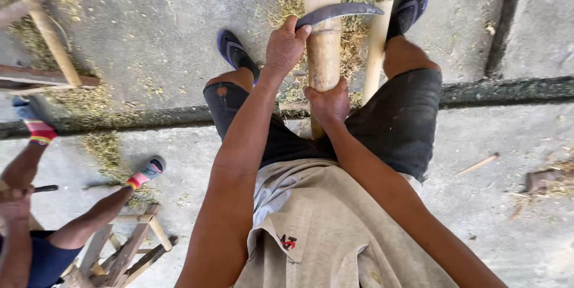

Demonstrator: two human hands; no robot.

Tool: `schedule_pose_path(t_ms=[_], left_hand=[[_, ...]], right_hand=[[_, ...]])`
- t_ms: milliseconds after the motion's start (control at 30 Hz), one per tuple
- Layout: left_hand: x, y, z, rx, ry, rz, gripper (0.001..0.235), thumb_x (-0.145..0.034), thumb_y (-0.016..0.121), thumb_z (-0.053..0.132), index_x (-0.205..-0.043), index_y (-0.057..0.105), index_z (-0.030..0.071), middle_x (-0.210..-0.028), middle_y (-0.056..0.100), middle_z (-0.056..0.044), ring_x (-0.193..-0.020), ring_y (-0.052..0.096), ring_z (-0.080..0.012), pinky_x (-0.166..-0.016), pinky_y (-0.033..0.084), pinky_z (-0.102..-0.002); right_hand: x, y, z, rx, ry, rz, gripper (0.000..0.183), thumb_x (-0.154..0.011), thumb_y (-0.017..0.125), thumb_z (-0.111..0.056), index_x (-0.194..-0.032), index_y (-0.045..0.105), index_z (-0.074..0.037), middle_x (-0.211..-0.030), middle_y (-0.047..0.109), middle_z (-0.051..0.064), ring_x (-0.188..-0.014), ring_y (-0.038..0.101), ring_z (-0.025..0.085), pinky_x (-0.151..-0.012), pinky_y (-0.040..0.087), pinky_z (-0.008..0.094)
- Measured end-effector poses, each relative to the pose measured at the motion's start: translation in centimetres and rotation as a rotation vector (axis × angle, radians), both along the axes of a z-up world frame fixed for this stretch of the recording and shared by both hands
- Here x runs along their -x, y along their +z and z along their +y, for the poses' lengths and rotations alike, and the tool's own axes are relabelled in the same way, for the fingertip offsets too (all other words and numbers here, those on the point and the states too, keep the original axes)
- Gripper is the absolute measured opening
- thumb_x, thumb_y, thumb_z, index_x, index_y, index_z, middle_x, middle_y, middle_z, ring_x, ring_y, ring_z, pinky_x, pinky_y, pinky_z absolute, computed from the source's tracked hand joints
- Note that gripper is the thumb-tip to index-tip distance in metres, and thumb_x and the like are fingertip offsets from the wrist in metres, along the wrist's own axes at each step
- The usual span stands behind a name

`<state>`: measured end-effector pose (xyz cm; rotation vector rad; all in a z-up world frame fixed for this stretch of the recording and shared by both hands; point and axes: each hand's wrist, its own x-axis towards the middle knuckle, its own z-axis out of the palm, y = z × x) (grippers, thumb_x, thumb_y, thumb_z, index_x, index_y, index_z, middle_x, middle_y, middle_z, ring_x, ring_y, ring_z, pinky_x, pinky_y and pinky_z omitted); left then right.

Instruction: Shaving a bamboo pole using a billhook knife.

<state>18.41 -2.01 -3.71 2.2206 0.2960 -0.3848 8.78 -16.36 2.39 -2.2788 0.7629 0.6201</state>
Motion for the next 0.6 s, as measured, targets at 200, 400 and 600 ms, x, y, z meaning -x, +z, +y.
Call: schedule_pose_path(t_ms=[200, 400, 600], left_hand=[[2.3, 0.6, -1.0, 0.069, 0.204, 0.085, 0.029, -0.1, 0.062, 0.035, -0.103, 0.063, 0.007, -0.078, 0.072, -0.015, -0.07, 0.072, -0.031, -0.066, 0.053, -0.047], [4.4, 0.7, -0.2, 0.397, 0.375, 0.216, 0.028, -0.101, 0.064, 0.033, -0.104, 0.064, 0.005, -0.067, 0.064, -0.007, -0.055, 0.062, -0.0182, -0.053, 0.051, -0.041], [4.0, 0.7, 0.3, 0.129, 0.246, 0.046, 0.022, -0.099, 0.066, 0.029, -0.107, 0.063, 0.008, -0.06, 0.063, -0.004, -0.05, 0.061, -0.0152, -0.051, 0.047, -0.036]], right_hand=[[-0.6, 2.3, -0.1, -0.077, -0.008, 0.115, 0.075, -0.069, 0.087, -0.038, -0.127, 0.054, -0.004, -0.112, 0.072, 0.018, -0.099, 0.072, 0.036, -0.096, 0.056, 0.046], [0.1, 0.9, -0.1, -0.044, -0.041, 0.161, 0.086, -0.065, 0.088, -0.043, -0.13, 0.048, -0.003, -0.111, 0.069, 0.019, -0.098, 0.073, 0.035, -0.09, 0.058, 0.047], [0.9, -3.0, -1.3, -0.037, 0.007, 0.041, 0.088, -0.066, 0.089, -0.046, -0.131, 0.05, 0.0, -0.116, 0.071, 0.021, -0.103, 0.071, 0.037, -0.092, 0.057, 0.048]])
